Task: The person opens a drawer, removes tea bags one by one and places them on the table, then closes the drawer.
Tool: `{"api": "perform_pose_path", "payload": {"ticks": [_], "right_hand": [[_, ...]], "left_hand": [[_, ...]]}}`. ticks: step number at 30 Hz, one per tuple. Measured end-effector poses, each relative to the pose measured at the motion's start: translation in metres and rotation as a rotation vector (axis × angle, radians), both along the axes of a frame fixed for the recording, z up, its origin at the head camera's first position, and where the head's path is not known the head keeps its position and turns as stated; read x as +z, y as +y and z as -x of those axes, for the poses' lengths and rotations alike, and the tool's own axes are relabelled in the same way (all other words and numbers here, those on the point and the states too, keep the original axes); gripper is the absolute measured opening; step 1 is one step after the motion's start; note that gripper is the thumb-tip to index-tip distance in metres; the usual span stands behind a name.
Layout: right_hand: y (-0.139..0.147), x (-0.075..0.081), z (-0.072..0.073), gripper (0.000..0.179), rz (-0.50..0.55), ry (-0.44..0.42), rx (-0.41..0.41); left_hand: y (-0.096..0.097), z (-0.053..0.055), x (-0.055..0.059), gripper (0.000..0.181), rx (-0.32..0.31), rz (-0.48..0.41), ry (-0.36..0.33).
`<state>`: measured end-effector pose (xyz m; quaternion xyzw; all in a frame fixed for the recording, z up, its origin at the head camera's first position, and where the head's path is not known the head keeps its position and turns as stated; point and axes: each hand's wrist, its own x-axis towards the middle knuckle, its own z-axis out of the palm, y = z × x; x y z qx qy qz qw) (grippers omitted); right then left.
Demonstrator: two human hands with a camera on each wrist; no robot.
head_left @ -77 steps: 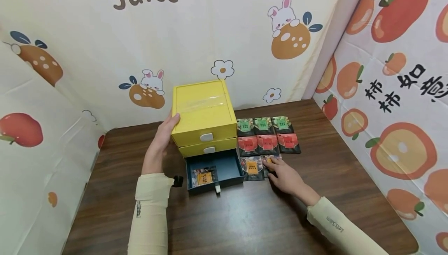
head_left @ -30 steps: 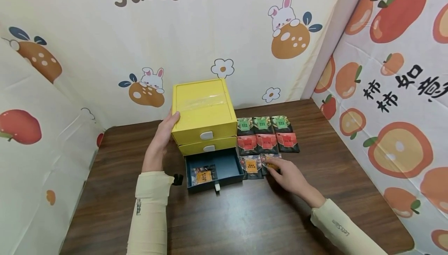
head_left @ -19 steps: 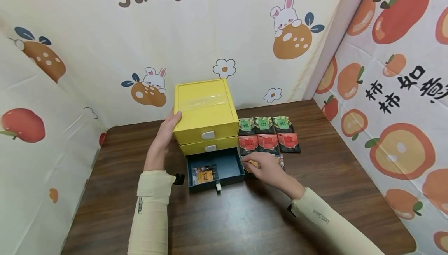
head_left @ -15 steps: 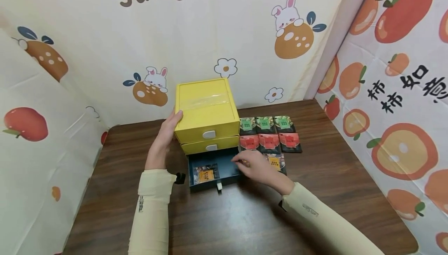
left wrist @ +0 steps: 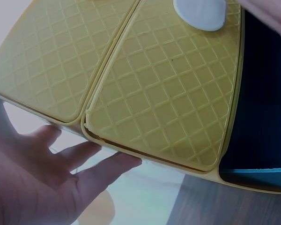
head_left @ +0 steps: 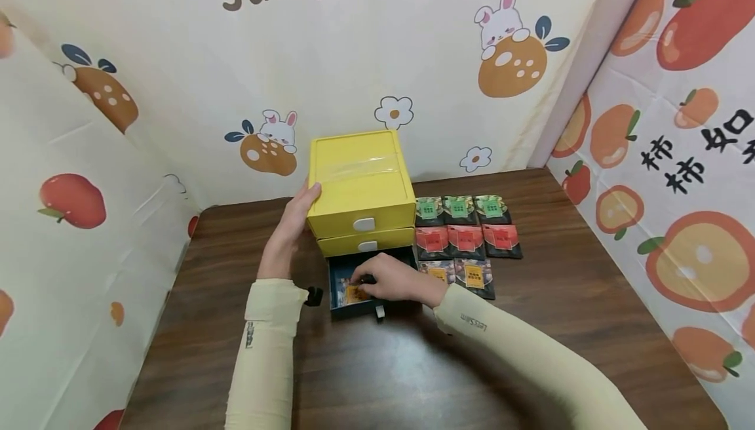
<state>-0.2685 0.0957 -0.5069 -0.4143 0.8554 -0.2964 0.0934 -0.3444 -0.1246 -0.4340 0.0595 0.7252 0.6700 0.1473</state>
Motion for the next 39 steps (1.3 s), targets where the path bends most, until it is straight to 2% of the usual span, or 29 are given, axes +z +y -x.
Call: {"api": "perform_pose_path", "payload": {"ticks": [7,13,17,20,25,29,32,36,39], "right_hand": [[-0.010,-0.013,0.013,0.020,0.015,-0.133,0.108],[-0.014,-0.020,0.017,0.036,-0.059,-0.233,0.164],[-0.014,-0.022,0.021,0.046,-0.143,-0.253,0.172],[-0.012,-0.019,0.023,0.053,-0.268,-0.224,0.158],[-0.007,-0.011,0.023,0.069,-0.525,-0.125,0.092],[-0.002,-0.012,0.021,0.079,-0.641,-0.008,0.042],[0.001,-0.019,0.021,0.076,-0.652,0.121,0.016],[0.002,-0.030,0.021,0.059,-0.607,0.327,0.007],[0.003,-0.032,0.022,0.043,-0.570,0.436,0.010]], "left_hand": [[0.008,-0.001,0.006,0.057,-0.021,0.023,-0.034],[0.013,-0.014,0.024,0.057,-0.048,0.056,-0.040],[0.014,-0.018,0.031,0.058,-0.052,0.043,-0.039],[0.014,-0.018,0.032,0.059,-0.050,0.038,-0.040],[0.012,-0.014,0.028,0.059,-0.051,0.029,-0.040],[0.008,-0.006,0.016,0.058,-0.034,0.012,-0.039],[0.004,-0.001,0.007,0.057,-0.018,0.017,-0.024],[0.003,-0.002,0.007,0.059,-0.003,0.032,-0.015],[0.003,-0.003,0.007,0.060,0.006,0.040,-0.020]]}}
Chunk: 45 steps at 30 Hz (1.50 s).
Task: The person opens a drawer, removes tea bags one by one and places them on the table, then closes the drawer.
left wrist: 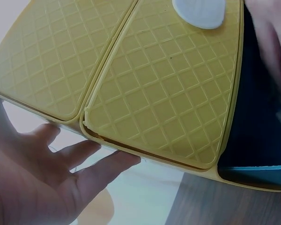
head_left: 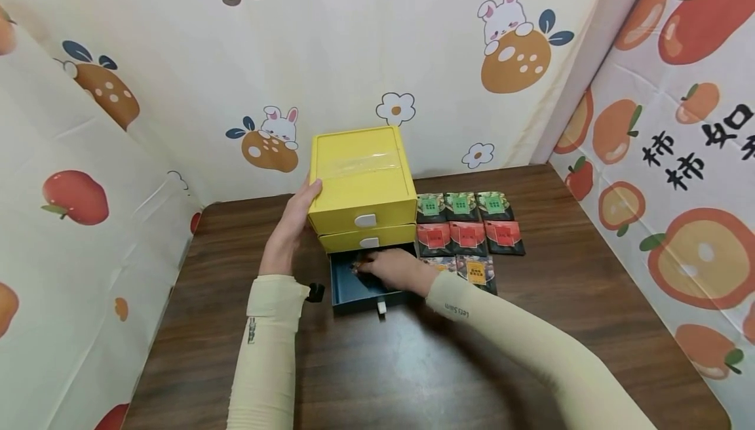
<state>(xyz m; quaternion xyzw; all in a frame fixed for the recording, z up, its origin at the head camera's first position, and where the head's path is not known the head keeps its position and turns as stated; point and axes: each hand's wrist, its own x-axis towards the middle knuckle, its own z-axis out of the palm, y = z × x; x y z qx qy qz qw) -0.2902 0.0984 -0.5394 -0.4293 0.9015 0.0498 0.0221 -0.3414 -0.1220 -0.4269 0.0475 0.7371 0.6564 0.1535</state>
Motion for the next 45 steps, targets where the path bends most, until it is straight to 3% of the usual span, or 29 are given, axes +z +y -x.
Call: {"api": "perform_pose_path", "payload": {"ticks": [4,13,19,29,37,41,45], "right_hand": [[0.006,0.006,-0.001,0.031,0.043,0.002,0.009],[0.025,0.023,-0.011,0.045,0.118,-0.157,-0.029],[0.038,0.035,-0.023,0.048,0.154,-0.210,-0.019],[0.064,0.060,-0.048,0.058,0.140,-0.145,0.002],[0.097,0.078,-0.072,0.056,0.167,-0.112,-0.036],[0.115,0.083,-0.084,0.059,0.170,-0.078,-0.043],[0.132,0.083,-0.095,0.061,0.197,-0.097,-0.082]], "left_hand": [[0.000,0.003,-0.005,0.060,0.003,-0.005,0.005],[-0.002,0.003,-0.006,0.062,0.012,-0.005,0.008],[-0.001,0.003,-0.006,0.062,-0.006,-0.009,0.013],[-0.002,0.004,-0.007,0.063,-0.013,-0.019,0.017],[-0.002,0.003,-0.008,0.062,-0.002,-0.010,0.022],[-0.002,0.002,-0.008,0.062,0.003,-0.010,0.021],[-0.002,0.003,-0.008,0.062,0.000,-0.014,0.014]]}}
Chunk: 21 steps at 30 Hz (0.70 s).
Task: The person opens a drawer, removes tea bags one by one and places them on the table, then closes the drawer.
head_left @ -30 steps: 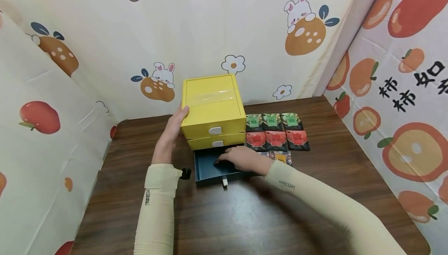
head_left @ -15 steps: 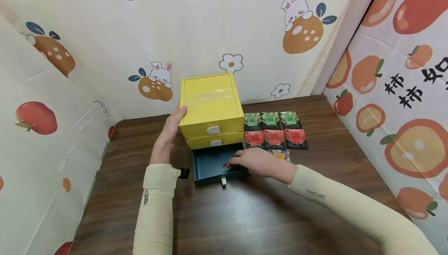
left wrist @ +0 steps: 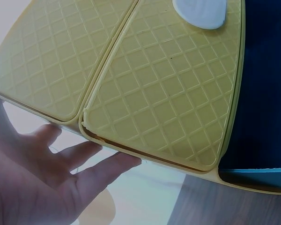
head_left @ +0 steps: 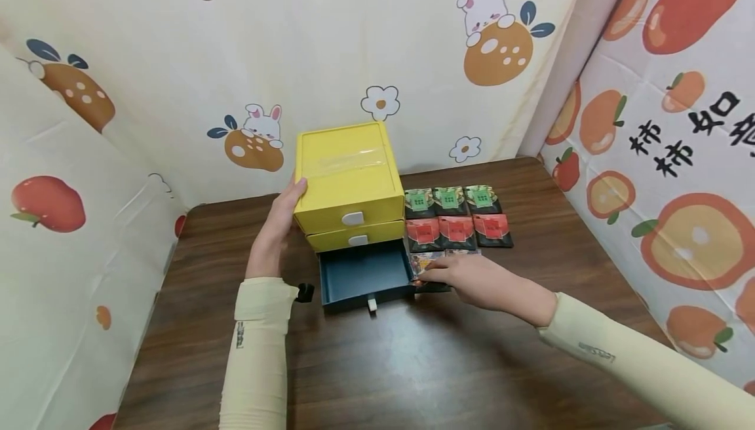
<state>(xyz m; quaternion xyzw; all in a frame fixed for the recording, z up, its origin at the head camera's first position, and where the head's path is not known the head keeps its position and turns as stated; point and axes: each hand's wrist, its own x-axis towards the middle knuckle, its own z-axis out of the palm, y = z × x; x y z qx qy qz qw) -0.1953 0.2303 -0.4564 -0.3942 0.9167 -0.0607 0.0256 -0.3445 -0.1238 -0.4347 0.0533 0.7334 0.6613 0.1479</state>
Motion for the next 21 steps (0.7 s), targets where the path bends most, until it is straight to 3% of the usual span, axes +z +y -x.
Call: {"api": "perform_pose_path", "payload": {"ticks": [9,12,16,19,21], "right_hand": [[0.038,-0.003,-0.012,0.058,0.033,-0.066,-0.086],[0.050,-0.005,-0.016,0.055,0.049,-0.091,-0.131],[0.064,-0.013,-0.021,0.050,0.080,-0.090,-0.223],[0.072,-0.022,-0.026,0.048,0.099,-0.059,-0.310],[0.076,-0.029,-0.029,0.047,0.107,-0.032,-0.363]], "left_hand": [[-0.004,0.000,0.004,0.062,-0.011,0.015,0.003],[-0.001,-0.006,0.014,0.061,-0.017,0.023,-0.006],[0.000,-0.006,0.013,0.062,-0.007,0.025,-0.001],[-0.001,0.000,0.002,0.062,-0.003,0.015,0.007],[-0.001,0.000,0.001,0.063,-0.004,0.016,0.004]]}}
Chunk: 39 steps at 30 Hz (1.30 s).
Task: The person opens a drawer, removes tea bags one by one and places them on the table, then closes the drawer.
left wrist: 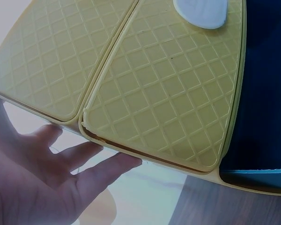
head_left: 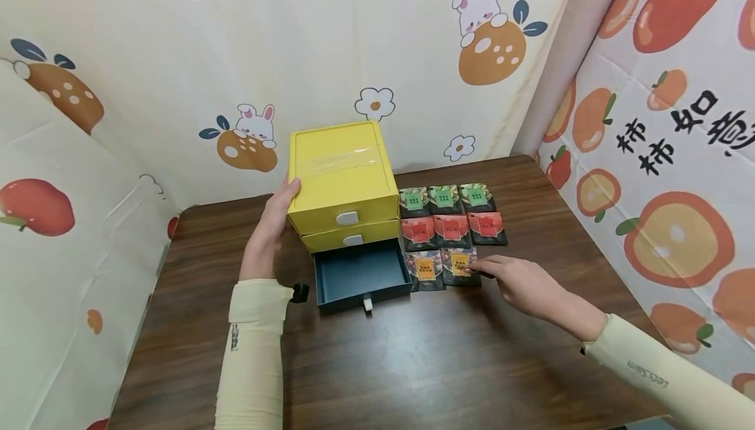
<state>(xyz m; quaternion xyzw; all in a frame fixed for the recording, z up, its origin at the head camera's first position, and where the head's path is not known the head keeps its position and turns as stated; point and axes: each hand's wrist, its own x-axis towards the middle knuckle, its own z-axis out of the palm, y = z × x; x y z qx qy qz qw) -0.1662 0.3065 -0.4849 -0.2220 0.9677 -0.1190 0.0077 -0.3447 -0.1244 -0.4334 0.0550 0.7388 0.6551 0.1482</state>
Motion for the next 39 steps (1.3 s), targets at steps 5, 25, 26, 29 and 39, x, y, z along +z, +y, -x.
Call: {"api": "perform_pose_path", "payload": {"ticks": [5,25,26,29,39], "right_hand": [[0.009,-0.019,-0.004,0.048,0.000,0.074,-0.106],[0.037,-0.070,0.007,0.050,0.080,0.051,-0.241],[0.038,-0.071,0.008,0.051,0.087,0.029,-0.242],[0.039,-0.071,0.009,0.055,0.092,-0.036,-0.254],[0.034,-0.075,0.007,0.055,0.105,-0.055,-0.285]], "left_hand": [[-0.002,-0.001,-0.003,0.067,0.013,0.002,0.001],[-0.001,0.000,-0.004,0.064,0.003,0.002,0.022],[-0.001,0.000,-0.004,0.064,-0.001,0.002,0.025],[-0.001,0.000,-0.003,0.062,-0.002,0.007,0.031],[-0.001,0.000,-0.003,0.065,0.013,0.025,0.037]]}}
